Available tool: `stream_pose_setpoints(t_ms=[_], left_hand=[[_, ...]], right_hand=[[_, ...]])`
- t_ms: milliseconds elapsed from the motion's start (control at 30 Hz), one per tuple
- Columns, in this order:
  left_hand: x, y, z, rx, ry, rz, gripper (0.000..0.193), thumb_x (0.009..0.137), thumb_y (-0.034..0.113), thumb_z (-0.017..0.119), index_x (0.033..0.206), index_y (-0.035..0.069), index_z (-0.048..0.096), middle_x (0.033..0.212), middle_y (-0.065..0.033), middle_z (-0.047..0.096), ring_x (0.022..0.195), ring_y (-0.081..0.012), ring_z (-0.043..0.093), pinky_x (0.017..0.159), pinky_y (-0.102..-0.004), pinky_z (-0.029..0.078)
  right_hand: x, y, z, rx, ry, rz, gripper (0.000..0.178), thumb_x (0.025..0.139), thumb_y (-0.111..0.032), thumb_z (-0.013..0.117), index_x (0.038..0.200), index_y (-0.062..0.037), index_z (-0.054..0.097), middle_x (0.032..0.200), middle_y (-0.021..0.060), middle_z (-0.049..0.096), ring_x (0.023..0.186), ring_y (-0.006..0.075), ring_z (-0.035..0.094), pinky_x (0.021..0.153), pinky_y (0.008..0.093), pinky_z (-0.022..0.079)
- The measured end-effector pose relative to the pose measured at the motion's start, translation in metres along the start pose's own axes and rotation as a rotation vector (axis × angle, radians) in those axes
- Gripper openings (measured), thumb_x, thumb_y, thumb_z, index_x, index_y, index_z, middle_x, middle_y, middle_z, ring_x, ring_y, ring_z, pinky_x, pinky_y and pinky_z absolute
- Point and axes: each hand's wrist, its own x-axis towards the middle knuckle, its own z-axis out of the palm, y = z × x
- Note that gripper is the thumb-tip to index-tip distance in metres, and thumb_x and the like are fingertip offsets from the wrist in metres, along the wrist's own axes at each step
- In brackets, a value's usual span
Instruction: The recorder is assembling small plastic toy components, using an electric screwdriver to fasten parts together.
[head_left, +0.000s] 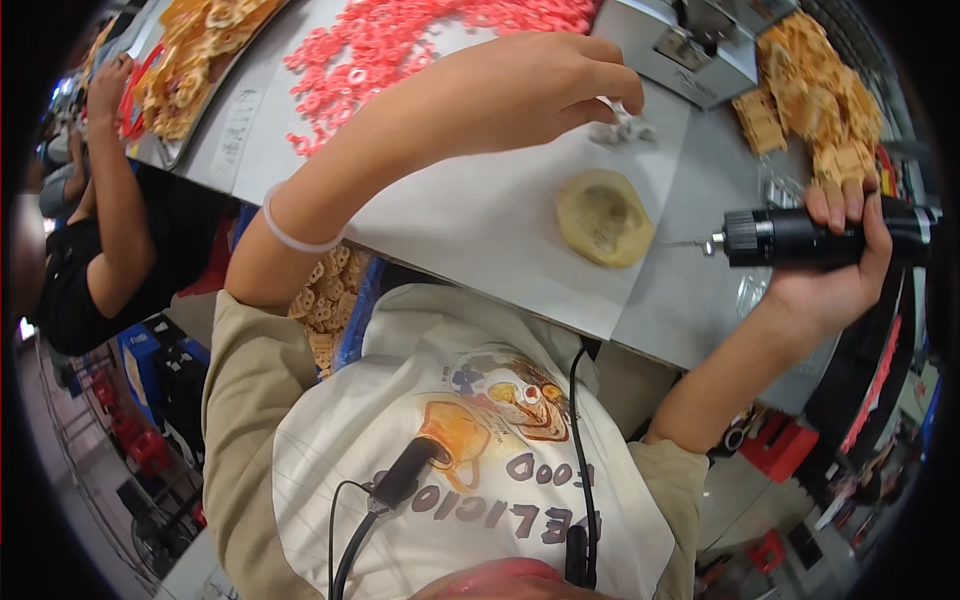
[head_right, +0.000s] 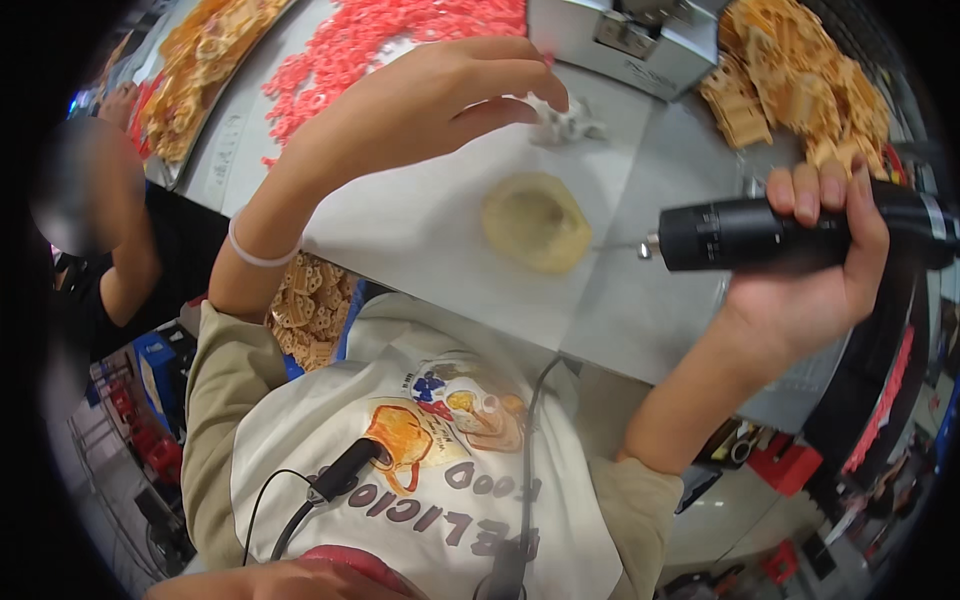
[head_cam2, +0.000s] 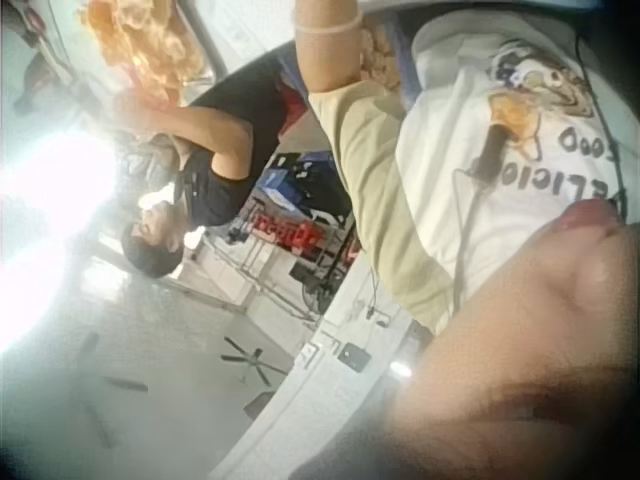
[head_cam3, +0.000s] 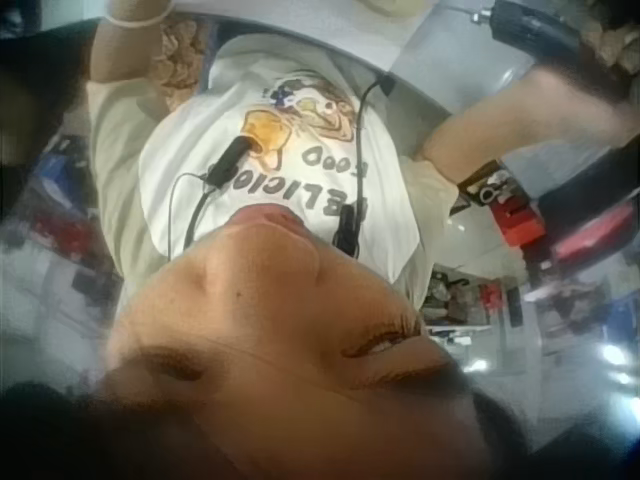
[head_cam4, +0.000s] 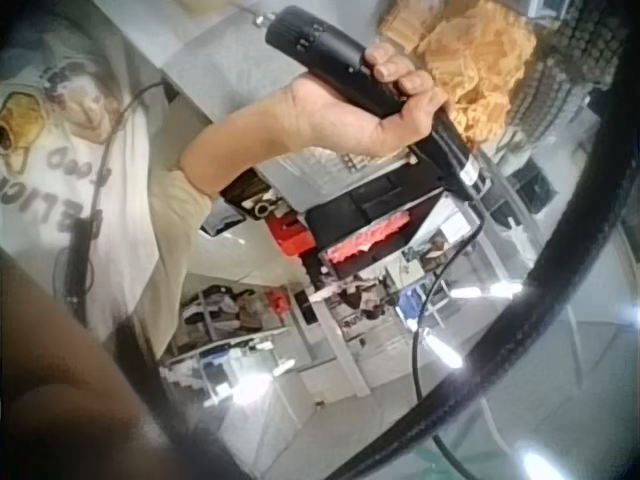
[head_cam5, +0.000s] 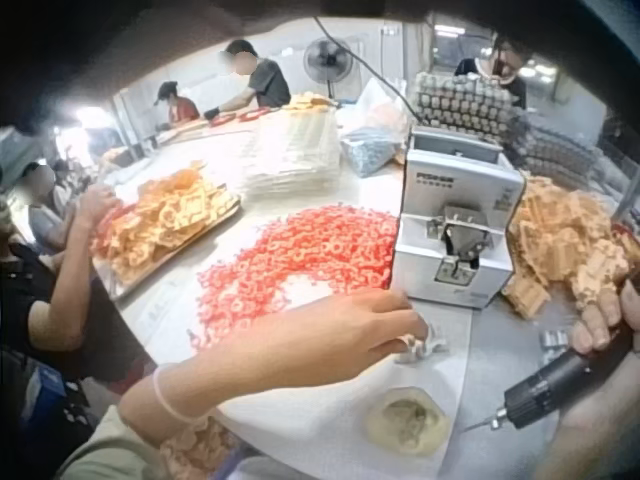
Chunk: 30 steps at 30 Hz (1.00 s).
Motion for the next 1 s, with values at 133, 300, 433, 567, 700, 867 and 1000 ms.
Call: stream_pose_setpoints(t_ms=[133, 300, 433, 567, 700, 867, 1000], left_hand=[[0.012, -0.01, 0.029, 0.041, -0.098, -0.031, 0.018, 0.089, 0.008, 0.062, 0.107, 0.004, 0.061, 0.104, -0.0106, 0.058, 0.093, -0.03, 0.063, 0.081, -0.0387, 0.051], [0.007, 0.004, 0.015, -0.052, -0.063, -0.071, 0.019, 0.087, 0.007, 0.066, 0.105, 0.002, 0.063, 0.097, -0.0107, 0.063, 0.088, -0.0235, 0.065, 0.078, -0.0327, 0.052], [-0.006, 0.029, 0.008, -0.421, 0.043, -0.126, 0.021, 0.084, 0.009, 0.072, 0.103, 0.001, 0.067, 0.098, -0.0058, 0.068, 0.083, -0.012, 0.062, 0.075, -0.027, 0.051], [-0.011, 0.054, 0.018, -0.434, 0.066, -0.058, 0.016, 0.082, 0.007, 0.073, 0.098, 0.002, 0.072, 0.087, -0.0036, 0.07, 0.079, -0.0109, 0.063, 0.072, -0.0252, 0.05], [-0.009, 0.062, 0.031, -0.396, 0.171, -0.158, 0.019, 0.08, 0.005, 0.074, 0.099, 0.001, 0.072, 0.086, -0.0043, 0.07, 0.075, -0.0124, 0.063, 0.07, -0.0255, 0.05], [-0.008, 0.061, 0.041, -0.202, 0.212, -0.039, 0.02, 0.079, 0.001, 0.073, 0.099, -0.002, 0.071, 0.08, -0.0064, 0.068, 0.07, -0.0148, 0.064, 0.064, -0.0246, 0.05], [-0.008, 0.061, 0.036, -0.1, 0.169, 0.0, 0.021, 0.079, -0.003, 0.071, 0.1, -0.004, 0.07, 0.076, -0.0089, 0.066, 0.067, -0.0158, 0.065, 0.06, -0.0251, 0.049]], right_hand=[[0.002, 0.0, 0.0, 0.047, 0.062, -0.038, 0.011, 0.085, -0.005, 0.06, 0.092, 0.0004, 0.053, 0.079, 0.0051, 0.048, 0.069, 0.0146, 0.046, 0.068, 0.0302, 0.041], [0.002, -0.004, -0.006, 0.073, 0.059, -0.024, 0.011, 0.084, -0.005, 0.061, 0.087, -0.0006, 0.052, 0.078, 0.0062, 0.049, 0.07, 0.017, 0.048, 0.07, 0.0327, 0.043], [-0.005, 0.005, 0.005, 0.112, 0.067, -0.129, 0.014, 0.085, -0.002, 0.058, 0.094, 0.0048, 0.049, 0.077, 0.0054, 0.044, 0.069, 0.015, 0.045, 0.07, 0.0297, 0.042], [-0.009, 0.003, 0.008, 0.099, 0.075, -0.173, 0.014, 0.082, -0.002, 0.059, 0.088, -0.0003, 0.047, 0.077, 0.0046, 0.045, 0.069, 0.015, 0.046, 0.072, 0.0302, 0.043], [-0.01, 0.007, 0.01, 0.093, 0.069, -0.219, 0.014, 0.081, -0.002, 0.06, 0.088, -0.0013, 0.048, 0.076, 0.0044, 0.046, 0.07, 0.0151, 0.047, 0.072, 0.0302, 0.043], [-0.01, 0.009, 0.013, 0.084, 0.079, -0.221, 0.014, 0.081, -0.001, 0.06, 0.087, -0.0014, 0.047, 0.076, 0.0044, 0.045, 0.069, 0.0151, 0.047, 0.072, 0.0301, 0.043], [-0.01, 0.01, 0.013, 0.075, 0.089, -0.219, 0.014, 0.08, -0.001, 0.059, 0.087, -0.0015, 0.047, 0.076, 0.0045, 0.045, 0.069, 0.0151, 0.047, 0.072, 0.03, 0.043]])
